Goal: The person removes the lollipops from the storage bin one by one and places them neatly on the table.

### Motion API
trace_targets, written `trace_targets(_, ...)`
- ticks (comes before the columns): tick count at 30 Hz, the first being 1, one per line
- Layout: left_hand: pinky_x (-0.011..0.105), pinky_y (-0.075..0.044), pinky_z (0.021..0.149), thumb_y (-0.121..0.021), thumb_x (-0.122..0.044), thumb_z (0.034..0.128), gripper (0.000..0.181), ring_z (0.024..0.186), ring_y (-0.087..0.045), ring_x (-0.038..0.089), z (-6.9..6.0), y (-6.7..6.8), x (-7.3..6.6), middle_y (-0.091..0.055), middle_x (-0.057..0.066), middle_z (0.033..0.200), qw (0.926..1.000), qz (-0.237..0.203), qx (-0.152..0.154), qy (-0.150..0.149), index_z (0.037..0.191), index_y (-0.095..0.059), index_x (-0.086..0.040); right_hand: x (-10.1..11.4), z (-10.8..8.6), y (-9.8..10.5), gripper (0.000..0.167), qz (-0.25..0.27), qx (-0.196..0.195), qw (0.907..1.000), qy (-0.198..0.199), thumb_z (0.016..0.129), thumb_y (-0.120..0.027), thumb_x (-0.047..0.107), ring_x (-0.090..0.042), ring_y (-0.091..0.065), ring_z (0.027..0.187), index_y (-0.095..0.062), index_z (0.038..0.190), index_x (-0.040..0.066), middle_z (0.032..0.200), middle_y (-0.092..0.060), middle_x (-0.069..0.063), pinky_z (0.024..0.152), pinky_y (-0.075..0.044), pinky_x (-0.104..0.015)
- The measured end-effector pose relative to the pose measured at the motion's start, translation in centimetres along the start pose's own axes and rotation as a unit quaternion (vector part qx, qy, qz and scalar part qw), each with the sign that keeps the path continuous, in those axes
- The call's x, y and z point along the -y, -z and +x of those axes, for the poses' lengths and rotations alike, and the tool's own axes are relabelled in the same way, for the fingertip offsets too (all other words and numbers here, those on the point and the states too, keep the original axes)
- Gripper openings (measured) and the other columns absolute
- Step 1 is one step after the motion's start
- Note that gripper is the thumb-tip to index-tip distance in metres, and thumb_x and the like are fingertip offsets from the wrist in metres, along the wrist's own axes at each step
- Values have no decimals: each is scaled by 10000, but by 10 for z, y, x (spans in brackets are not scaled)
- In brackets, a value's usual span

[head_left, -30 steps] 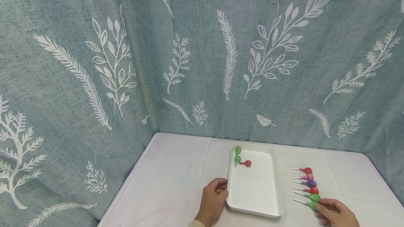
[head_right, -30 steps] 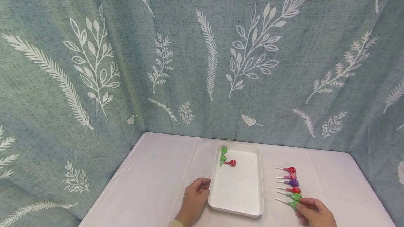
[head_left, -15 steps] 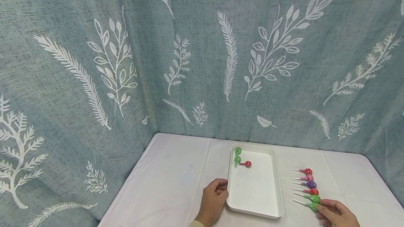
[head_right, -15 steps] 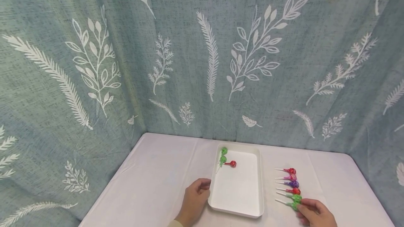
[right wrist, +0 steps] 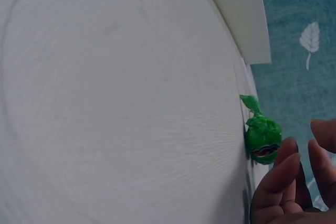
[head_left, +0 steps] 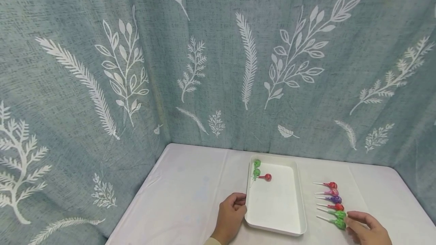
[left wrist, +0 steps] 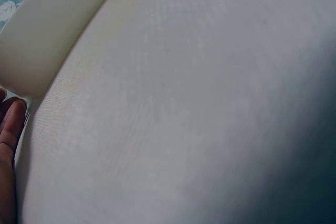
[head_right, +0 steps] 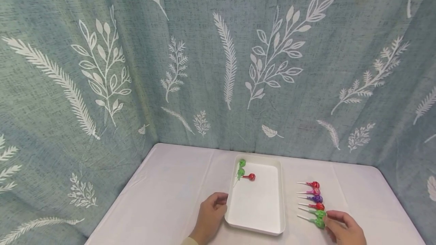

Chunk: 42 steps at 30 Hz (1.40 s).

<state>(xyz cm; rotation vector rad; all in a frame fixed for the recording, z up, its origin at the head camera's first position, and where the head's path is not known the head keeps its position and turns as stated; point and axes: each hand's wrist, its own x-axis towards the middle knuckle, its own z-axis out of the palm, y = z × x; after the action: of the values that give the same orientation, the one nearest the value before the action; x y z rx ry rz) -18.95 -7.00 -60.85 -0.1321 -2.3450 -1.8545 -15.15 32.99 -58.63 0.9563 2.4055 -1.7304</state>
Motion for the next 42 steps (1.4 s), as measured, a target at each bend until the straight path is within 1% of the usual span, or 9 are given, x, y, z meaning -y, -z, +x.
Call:
trace_targets(4,241,-594,751,-675,6,868,310,832,-708,99,0,0,0,-760,-20,982,10000,5,-4,6,1162,-766,-33,9,-2,3,457,-150,25,9997,193,974,-803,220,-238,-666,835,-649,1310,-48,996,-718,-61,640,-554,-393)
trace_targets(9,242,-595,751,-678,14,868,312,831,-712,102,0,0,1,-764,-14,983,10000,-54,-1,21,1163,-769,-32,18,-2,4,515,-334,139,9987,359,995,-789,262,-209,-689,860,-610,1343,-74,1055,-733,-104,675,-584,-390)
trace_targets(12,240,-591,755,-683,20,868,314,838,-712,107,0,0,1,-765,-10,987,9999,-108,5,37,1164,-770,-35,23,-2,6,564,-412,306,9975,487,1007,-779,309,-194,-696,878,-595,1357,-92,1080,-746,-117,699,-591,-384)
trace_targets(19,237,-586,764,-686,21,870,316,848,-707,107,-1,0,-1,-757,4,984,9999,-109,17,65,1171,-768,-31,35,-6,6,644,-422,638,9945,714,1000,-776,424,-76,-661,878,-619,1374,-77,1155,-752,-63,716,-578,-313)
trace_targets(23,239,-588,764,-679,19,868,321,842,-705,99,-1,1,-2,-756,2,982,10000,-53,6,58,1173,-768,-26,41,-9,2,682,-353,831,9926,807,992,-791,453,-51,-664,899,-616,1399,-64,1172,-752,-15,750,-585,-297)
trace_targets(28,239,-586,763,-674,11,868,321,842,-705,99,-2,2,-2,-756,-8,980,10000,-19,29,54,1173,-766,-28,46,-14,-7,650,-227,997,9890,1073,1013,-790,384,-46,-691,930,-594,1434,-71,1184,-747,10,783,-597,-273)
trace_targets(32,239,-587,761,-676,13,867,319,841,-707,103,-2,2,-1,-755,-8,978,10000,-45,31,58,1169,-766,-30,48,-18,-15,605,-117,1055,9873,1183,1028,-776,343,-44,-696,952,-594,1434,-66,1195,-732,8,800,-594,-255)
trace_targets(38,243,-593,756,-682,15,863,312,830,-708,97,-1,0,1,-754,-20,967,10000,-59,2,40,1158,-771,-35,51,-24,-30,478,221,1002,9874,1205,1050,-750,267,-85,-703,960,-621,1404,-27,1162,-720,41,809,-601,-309)
trace_targets(42,245,-597,753,-679,10,861,312,823,-708,89,-1,0,1,-752,-30,959,10000,24,-13,32,1157,-770,-33,55,-29,-40,420,339,997,9842,1422,1057,-730,204,-133,-704,967,-616,1386,-30,1146,-748,-18,808,-594,-331)
